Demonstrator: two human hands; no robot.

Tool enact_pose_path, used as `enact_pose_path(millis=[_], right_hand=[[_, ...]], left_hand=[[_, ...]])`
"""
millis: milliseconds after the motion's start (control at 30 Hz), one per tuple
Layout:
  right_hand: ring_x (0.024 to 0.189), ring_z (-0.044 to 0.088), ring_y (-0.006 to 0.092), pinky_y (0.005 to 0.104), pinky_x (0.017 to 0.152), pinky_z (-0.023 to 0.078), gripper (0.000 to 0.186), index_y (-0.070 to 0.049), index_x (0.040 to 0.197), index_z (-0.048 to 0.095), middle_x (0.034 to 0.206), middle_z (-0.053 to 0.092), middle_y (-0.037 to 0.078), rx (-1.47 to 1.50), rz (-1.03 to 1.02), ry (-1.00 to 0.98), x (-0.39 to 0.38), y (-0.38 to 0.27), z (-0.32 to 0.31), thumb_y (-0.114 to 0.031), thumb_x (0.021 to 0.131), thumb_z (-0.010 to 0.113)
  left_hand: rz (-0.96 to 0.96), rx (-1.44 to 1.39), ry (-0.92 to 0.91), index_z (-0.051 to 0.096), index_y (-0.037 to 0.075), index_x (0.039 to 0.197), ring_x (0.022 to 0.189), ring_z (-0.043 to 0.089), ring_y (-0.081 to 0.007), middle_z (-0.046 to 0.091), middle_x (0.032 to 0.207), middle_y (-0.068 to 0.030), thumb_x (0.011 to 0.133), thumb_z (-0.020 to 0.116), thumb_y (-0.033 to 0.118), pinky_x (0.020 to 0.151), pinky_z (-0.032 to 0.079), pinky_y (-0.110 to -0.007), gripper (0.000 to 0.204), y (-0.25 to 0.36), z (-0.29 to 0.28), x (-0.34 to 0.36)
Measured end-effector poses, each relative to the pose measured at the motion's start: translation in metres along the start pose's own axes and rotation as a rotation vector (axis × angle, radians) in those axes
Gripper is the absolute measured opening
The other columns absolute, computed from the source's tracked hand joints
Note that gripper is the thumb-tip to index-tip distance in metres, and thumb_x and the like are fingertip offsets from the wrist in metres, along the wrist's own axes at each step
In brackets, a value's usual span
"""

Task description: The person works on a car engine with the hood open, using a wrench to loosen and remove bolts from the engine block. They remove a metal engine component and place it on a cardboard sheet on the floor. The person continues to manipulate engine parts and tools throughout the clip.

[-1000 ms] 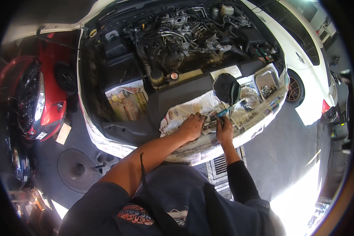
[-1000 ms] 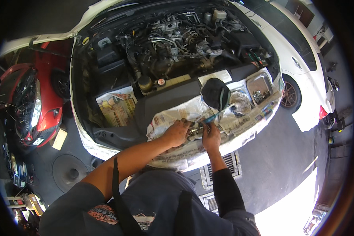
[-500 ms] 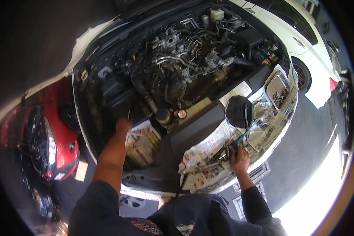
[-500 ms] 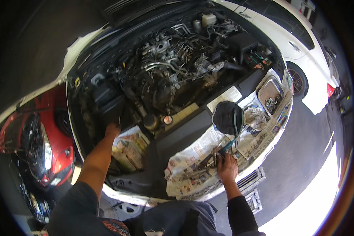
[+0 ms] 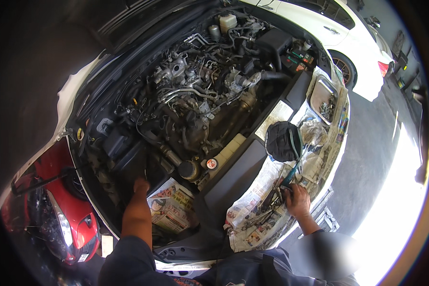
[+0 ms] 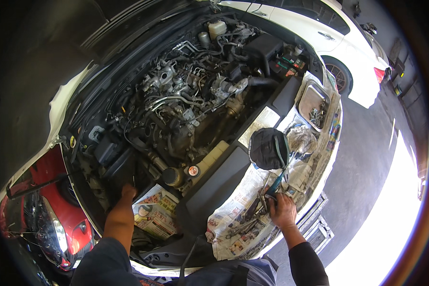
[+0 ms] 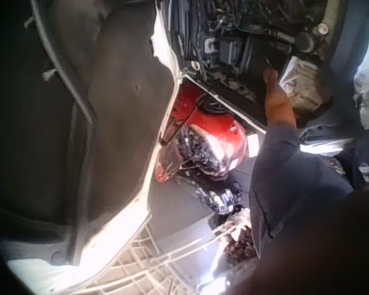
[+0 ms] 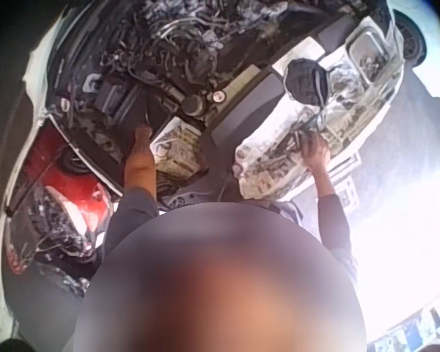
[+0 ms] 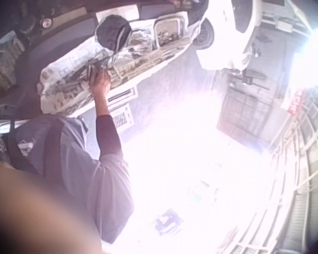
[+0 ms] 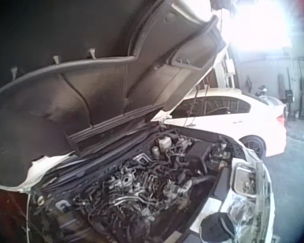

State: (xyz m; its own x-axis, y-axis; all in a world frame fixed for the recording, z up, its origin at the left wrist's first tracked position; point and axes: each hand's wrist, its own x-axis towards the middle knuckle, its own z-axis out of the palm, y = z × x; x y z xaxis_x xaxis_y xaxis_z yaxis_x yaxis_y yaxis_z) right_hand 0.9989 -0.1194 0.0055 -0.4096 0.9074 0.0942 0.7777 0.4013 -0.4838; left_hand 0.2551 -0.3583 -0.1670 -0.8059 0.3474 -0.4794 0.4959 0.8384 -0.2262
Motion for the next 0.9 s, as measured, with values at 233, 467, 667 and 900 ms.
enact_pose_path(millis=[233,467,667,900], right_hand=[[0.095,0.075,0.0407,0.0486,0.086,0.058,0.021,-0.003,0.116,0.072,0.104,0.077,0.02,0.328,0.185,0.096,0.008,-0.002,-0.002,-0.022,0.108,0.068],[0.104,0.073,0.0324,0.0431,0.095,0.057,0.025,-0.002,0.127,0.071,0.112,0.076,0.018,0.642,-0.056,-0.106,0.041,-0.087,0.007,-0.021,0.111,0.069],[0.101,0.077,0.0338,0.0458,0.088,0.059,0.036,-0.002,0.13,0.069,0.113,0.077,0.022,0.766,-0.244,-0.57,0.05,-0.206,0.008,-0.033,0.112,0.07],[0.105,0.075,0.0412,0.0455,0.09,0.057,0.032,0.002,0.125,0.065,0.113,0.075,0.027,0.937,-0.389,-0.687,0.022,-0.237,-0.033,-0.028,0.113,0.067]], left_hand=[[0.025,-0.748,-0.035,0.076,0.004,0.134,0.117,0.075,-0.0277,0.078,0.133,-0.0157,0.101,0.072,0.018,0.104,0.061,-0.045,0.036,-0.033,-0.044,-0.055],[0.374,-1.907,-0.361,0.068,0.008,0.127,0.099,0.069,-0.022,0.069,0.11,-0.0061,0.102,0.071,0.012,0.091,0.06,-0.043,0.025,0.001,-0.138,-0.252],[0.582,-2.283,-0.543,0.063,0.012,0.112,0.076,0.058,-0.0145,0.067,0.101,-0.0076,0.102,0.067,0.01,0.061,0.049,-0.029,0.011,0.086,-0.162,-0.39],[0.443,-1.837,0.028,0.058,0.015,0.123,0.081,0.058,-0.0122,0.06,0.099,-0.0016,0.111,0.057,0.026,0.065,0.051,-0.03,0.017,0.155,-0.148,-0.495]])
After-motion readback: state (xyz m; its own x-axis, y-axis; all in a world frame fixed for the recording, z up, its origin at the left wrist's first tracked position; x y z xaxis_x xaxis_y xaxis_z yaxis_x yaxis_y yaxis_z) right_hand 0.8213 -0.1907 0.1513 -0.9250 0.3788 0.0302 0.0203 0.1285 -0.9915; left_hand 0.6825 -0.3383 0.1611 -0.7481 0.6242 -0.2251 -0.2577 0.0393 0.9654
